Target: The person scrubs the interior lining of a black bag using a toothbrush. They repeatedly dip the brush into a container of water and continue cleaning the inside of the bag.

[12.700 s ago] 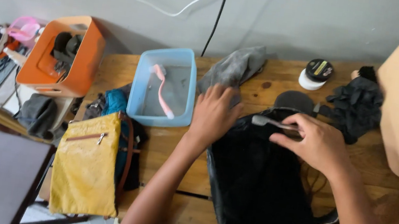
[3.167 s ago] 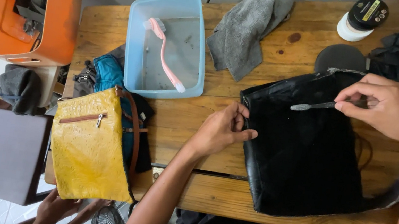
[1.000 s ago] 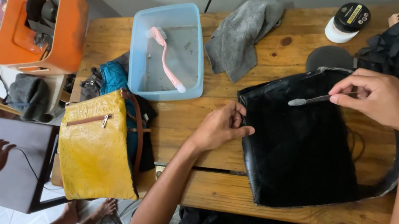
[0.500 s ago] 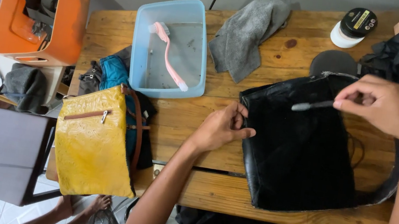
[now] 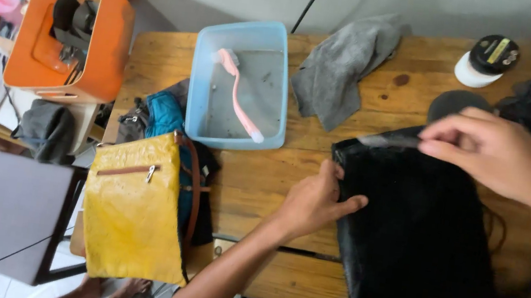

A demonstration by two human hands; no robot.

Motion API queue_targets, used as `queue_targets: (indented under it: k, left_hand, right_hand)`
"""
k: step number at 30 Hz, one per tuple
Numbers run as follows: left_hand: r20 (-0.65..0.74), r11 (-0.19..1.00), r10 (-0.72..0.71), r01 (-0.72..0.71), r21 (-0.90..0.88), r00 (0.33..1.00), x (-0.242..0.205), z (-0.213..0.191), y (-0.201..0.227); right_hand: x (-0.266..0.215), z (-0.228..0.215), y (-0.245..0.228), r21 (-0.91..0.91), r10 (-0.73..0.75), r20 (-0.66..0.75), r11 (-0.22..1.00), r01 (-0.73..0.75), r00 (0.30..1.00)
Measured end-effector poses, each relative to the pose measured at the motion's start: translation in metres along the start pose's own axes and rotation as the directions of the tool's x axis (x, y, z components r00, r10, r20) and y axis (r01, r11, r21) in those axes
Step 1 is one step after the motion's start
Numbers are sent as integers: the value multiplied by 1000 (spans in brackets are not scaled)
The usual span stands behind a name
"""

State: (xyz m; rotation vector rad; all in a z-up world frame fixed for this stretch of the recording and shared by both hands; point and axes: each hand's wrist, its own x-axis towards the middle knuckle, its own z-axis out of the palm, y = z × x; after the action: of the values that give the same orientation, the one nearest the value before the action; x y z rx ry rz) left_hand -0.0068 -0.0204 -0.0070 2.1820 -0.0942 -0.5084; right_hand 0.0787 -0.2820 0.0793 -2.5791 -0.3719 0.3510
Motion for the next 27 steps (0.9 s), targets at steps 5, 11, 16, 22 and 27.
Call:
queue_targets:
  k: [5,11,16,22,27]
  left_hand:
    - [-144,963,39,2,270,989,-3,16,-1]
    - [-247,917,275,-176,358,929,-1,29,-23]
    - [-195,875,379,-282,394,905,-3,27,-32]
    - [-207,869,364,-252,425,908,-4,23,-26]
    - [-246,805,475,-304,510,845,-7,24,-29]
  right_hand:
    - [59,28,-80,20,-190,-33,981,191,981]
    - [146,94,-165,-356,-322,-48,890,285,945]
    - [194,172,-193,-730,-487,-98,628,270,868]
    - [165,116,-183,-680,-615,-38,593,431,787]
    - [43,11,-155,-126,-103,-25,987,99,994]
